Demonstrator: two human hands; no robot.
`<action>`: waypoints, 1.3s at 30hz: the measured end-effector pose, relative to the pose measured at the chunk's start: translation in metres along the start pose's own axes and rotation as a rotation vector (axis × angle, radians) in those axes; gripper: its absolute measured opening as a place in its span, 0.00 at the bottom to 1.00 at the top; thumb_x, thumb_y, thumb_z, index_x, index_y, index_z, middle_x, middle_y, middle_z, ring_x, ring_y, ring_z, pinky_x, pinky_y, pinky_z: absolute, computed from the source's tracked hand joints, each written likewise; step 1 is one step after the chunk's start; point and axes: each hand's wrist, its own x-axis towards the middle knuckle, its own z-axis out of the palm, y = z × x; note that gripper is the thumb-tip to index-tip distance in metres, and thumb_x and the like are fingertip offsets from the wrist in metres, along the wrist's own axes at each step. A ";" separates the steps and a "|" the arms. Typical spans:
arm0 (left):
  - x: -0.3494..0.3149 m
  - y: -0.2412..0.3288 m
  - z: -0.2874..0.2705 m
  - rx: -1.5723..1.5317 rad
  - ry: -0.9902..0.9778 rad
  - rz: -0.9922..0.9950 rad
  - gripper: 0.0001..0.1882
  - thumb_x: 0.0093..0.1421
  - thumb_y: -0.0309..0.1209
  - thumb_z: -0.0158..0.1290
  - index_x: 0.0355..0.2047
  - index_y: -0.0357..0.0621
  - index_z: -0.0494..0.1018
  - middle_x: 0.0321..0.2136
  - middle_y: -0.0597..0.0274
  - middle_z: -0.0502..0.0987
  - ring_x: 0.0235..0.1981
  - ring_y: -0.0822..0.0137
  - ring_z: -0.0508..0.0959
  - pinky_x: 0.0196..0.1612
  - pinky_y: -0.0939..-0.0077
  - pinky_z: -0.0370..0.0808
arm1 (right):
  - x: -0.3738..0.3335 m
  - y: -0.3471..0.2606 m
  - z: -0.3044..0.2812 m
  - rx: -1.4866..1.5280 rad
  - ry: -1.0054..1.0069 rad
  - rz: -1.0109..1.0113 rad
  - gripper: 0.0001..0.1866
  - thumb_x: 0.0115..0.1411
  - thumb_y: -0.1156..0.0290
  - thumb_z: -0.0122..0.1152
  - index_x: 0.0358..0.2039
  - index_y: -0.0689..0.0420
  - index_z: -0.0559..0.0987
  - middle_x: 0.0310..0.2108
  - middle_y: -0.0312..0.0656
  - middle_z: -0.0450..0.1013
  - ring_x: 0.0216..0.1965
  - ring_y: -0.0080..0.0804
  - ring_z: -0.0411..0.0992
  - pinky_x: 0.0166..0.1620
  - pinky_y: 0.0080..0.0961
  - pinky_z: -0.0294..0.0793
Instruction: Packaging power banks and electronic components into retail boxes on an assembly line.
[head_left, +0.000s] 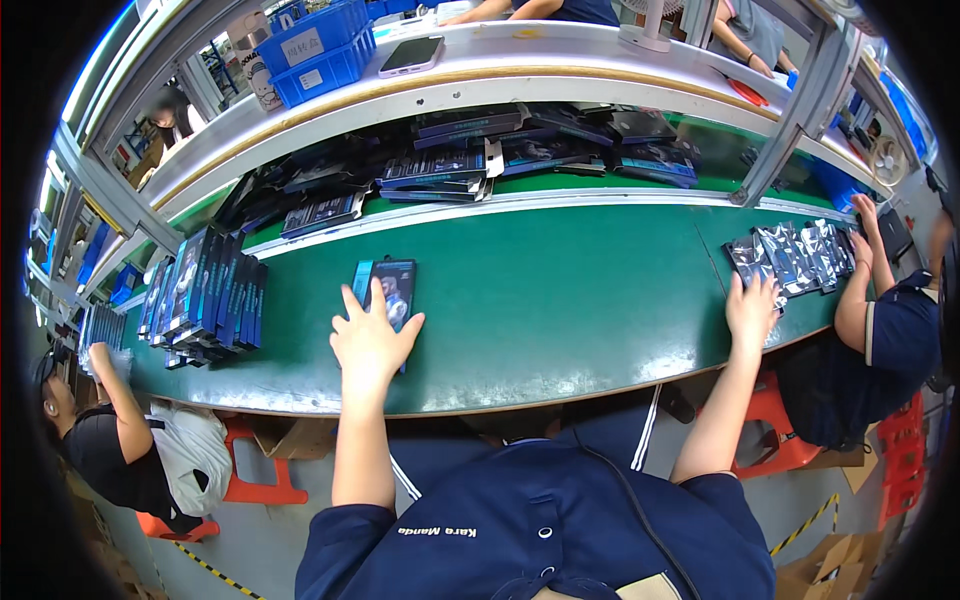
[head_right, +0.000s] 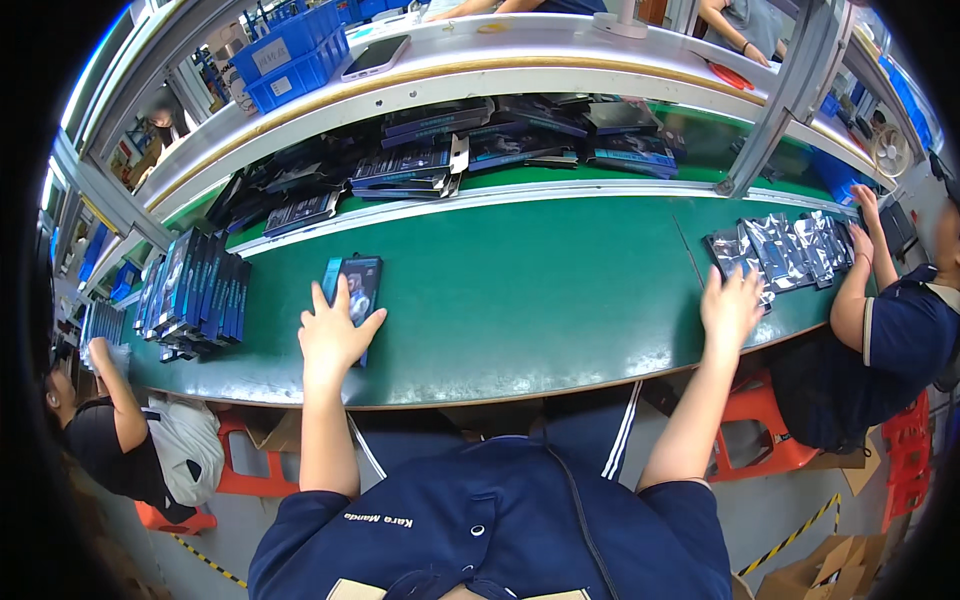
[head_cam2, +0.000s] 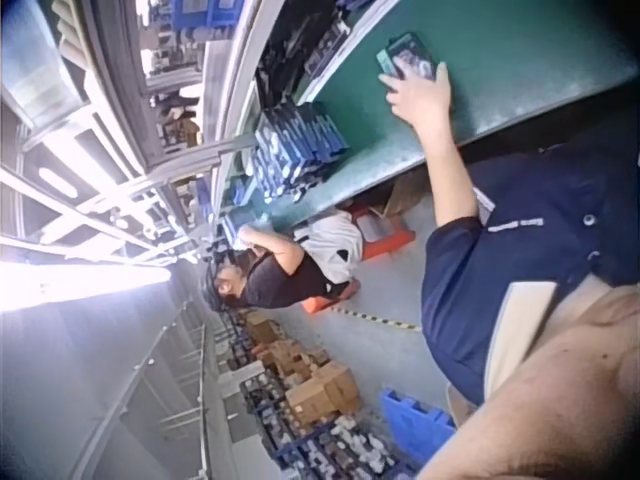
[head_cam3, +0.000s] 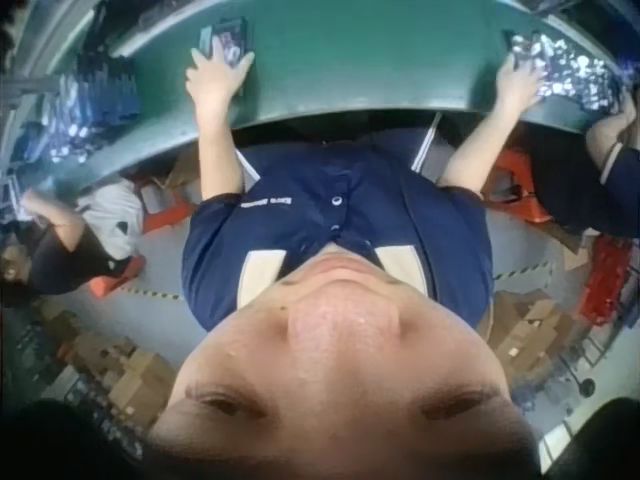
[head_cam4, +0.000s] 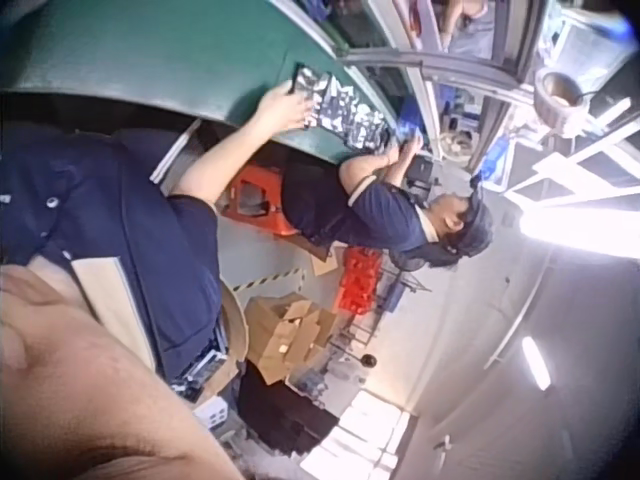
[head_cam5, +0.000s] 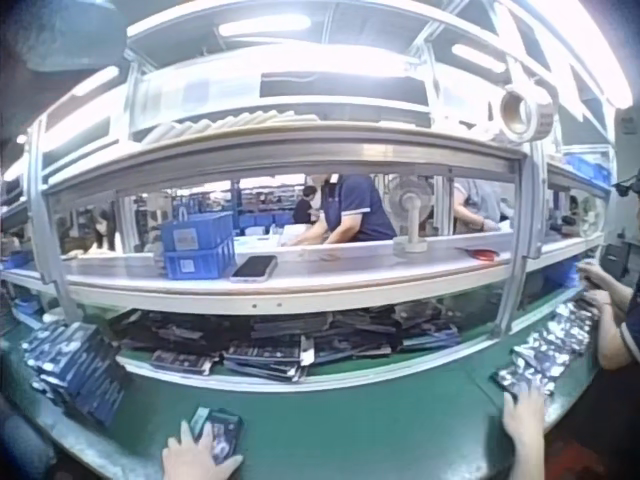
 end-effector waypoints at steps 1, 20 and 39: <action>0.009 -0.009 0.014 0.011 -0.018 -0.009 0.48 0.53 0.62 0.57 0.69 0.53 0.58 0.67 0.38 0.57 0.58 0.36 0.68 0.59 0.46 0.68 | -0.008 0.014 -0.004 0.025 -0.169 0.069 0.33 0.68 0.45 0.46 0.63 0.56 0.70 0.67 0.53 0.60 0.68 0.52 0.58 0.67 0.56 0.54; 0.117 0.135 0.007 0.314 0.747 1.011 0.31 0.47 0.31 0.61 0.53 0.40 0.68 0.39 0.53 0.77 0.32 0.57 0.79 0.30 0.67 0.76 | -0.079 0.108 -0.011 1.215 -0.242 0.516 0.34 0.51 0.62 0.76 0.55 0.62 0.73 0.35 0.40 0.78 0.29 0.23 0.76 0.25 0.21 0.72; -0.051 0.115 -0.029 -0.544 0.211 1.118 0.44 0.35 0.36 0.70 0.57 0.50 0.67 0.54 0.39 0.61 0.57 0.38 0.64 0.61 0.46 0.62 | -0.100 -0.056 -0.097 1.965 -0.236 -0.016 0.25 0.59 0.84 0.61 0.58 0.66 0.70 0.48 0.43 0.75 0.46 0.26 0.75 0.51 0.24 0.75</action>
